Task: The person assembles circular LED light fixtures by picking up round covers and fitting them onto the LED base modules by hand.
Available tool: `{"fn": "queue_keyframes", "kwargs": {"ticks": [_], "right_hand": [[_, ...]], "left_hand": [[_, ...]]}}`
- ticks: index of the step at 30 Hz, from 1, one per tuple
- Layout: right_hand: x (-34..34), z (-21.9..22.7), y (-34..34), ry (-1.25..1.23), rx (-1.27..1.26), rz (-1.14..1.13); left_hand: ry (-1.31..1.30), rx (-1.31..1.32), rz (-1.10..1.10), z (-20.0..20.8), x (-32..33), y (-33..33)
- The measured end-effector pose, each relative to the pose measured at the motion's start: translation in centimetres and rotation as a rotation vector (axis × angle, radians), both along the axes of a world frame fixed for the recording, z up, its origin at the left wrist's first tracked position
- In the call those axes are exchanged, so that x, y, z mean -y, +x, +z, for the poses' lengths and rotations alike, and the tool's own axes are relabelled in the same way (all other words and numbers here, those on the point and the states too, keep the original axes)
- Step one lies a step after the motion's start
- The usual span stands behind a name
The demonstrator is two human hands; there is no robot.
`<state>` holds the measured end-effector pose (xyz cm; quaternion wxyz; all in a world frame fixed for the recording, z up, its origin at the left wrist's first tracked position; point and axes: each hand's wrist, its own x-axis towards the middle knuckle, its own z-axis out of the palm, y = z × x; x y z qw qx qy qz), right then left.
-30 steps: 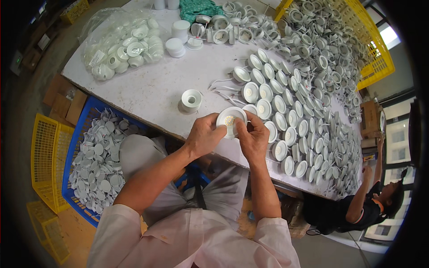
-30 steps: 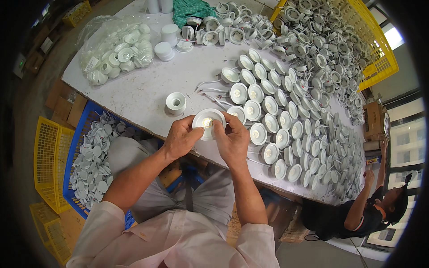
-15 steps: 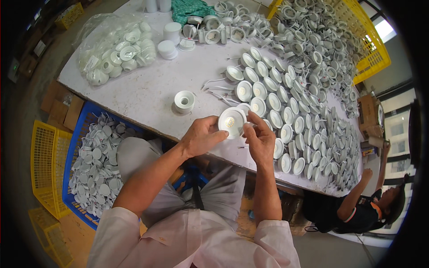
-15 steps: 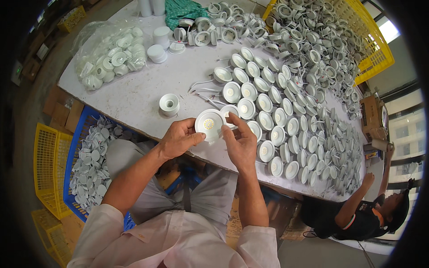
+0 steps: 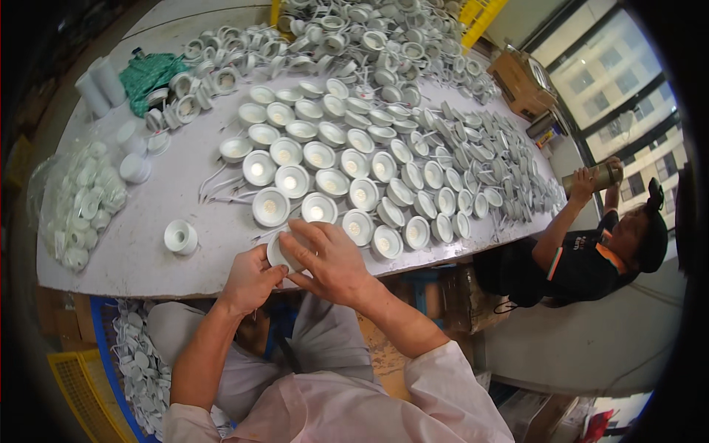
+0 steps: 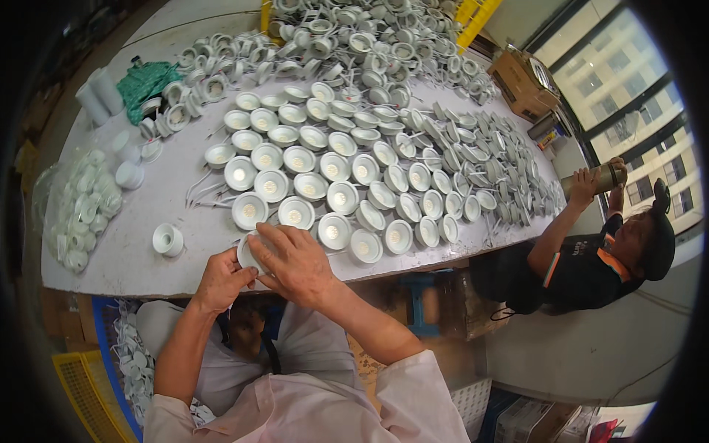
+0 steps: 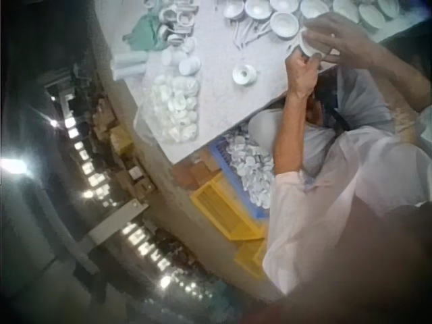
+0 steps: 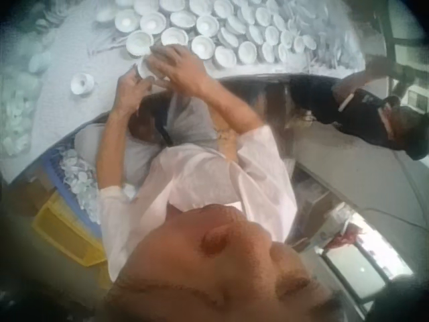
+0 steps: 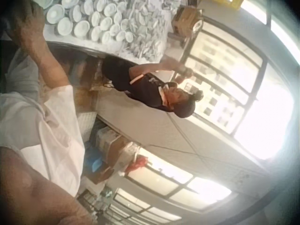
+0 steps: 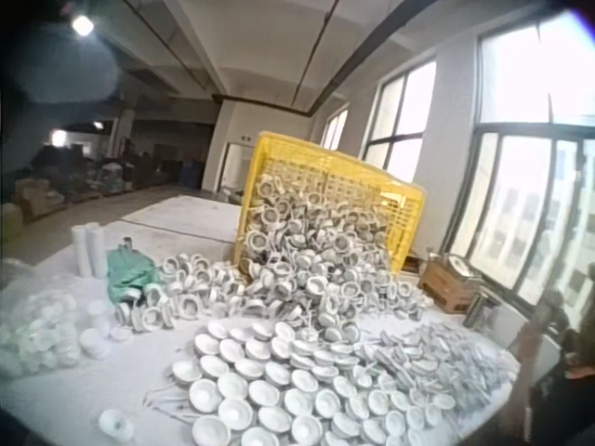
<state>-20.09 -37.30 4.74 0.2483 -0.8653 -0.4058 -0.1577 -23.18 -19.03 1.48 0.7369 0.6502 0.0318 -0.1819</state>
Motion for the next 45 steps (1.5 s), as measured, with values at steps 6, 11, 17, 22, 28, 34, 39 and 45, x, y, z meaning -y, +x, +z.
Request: {"fn": "queue_keyframes", "kwargs": {"ticks": [6, 11, 17, 22, 28, 34, 39, 45], "right_hand": [[5.2, -0.7, 1.2, 0.260, -0.303, -0.005], [14.3, -1.1, 6.1, 0.469, -0.353, -0.168], [25.9, -0.7, 15.8, 0.322, -0.217, -0.627], [30.0, -1.1, 20.5, 0.063, -0.250, -0.795], [31.2, -2.5, 23.3, -0.067, -0.345, -0.749], [31.4, -3.0, 24.2, -0.193, -0.375, -0.780], [32.1, -3.2, 24.2, -0.202, -0.383, -0.755], [32.3, -3.6, 23.6, -0.244, -0.356, -0.751]], "left_hand": [[-0.171, -0.017, -0.134, 0.3, 2.0, 0.9], [-0.268, 0.074, -0.174, -0.5, 1.3, 1.6], [-0.206, 0.066, -0.184, -0.7, 1.7, 1.5], [-0.192, 0.007, -0.175, -0.8, 1.8, 1.8], [-0.162, -0.009, -0.166, -0.8, 1.5, 2.0], [-0.160, 0.032, -0.168, -1.2, 1.5, 1.8], [-0.130, 0.033, -0.169, -0.9, 1.5, 1.7], [-0.109, 0.058, -0.180, -0.9, 1.5, 1.6]]}}
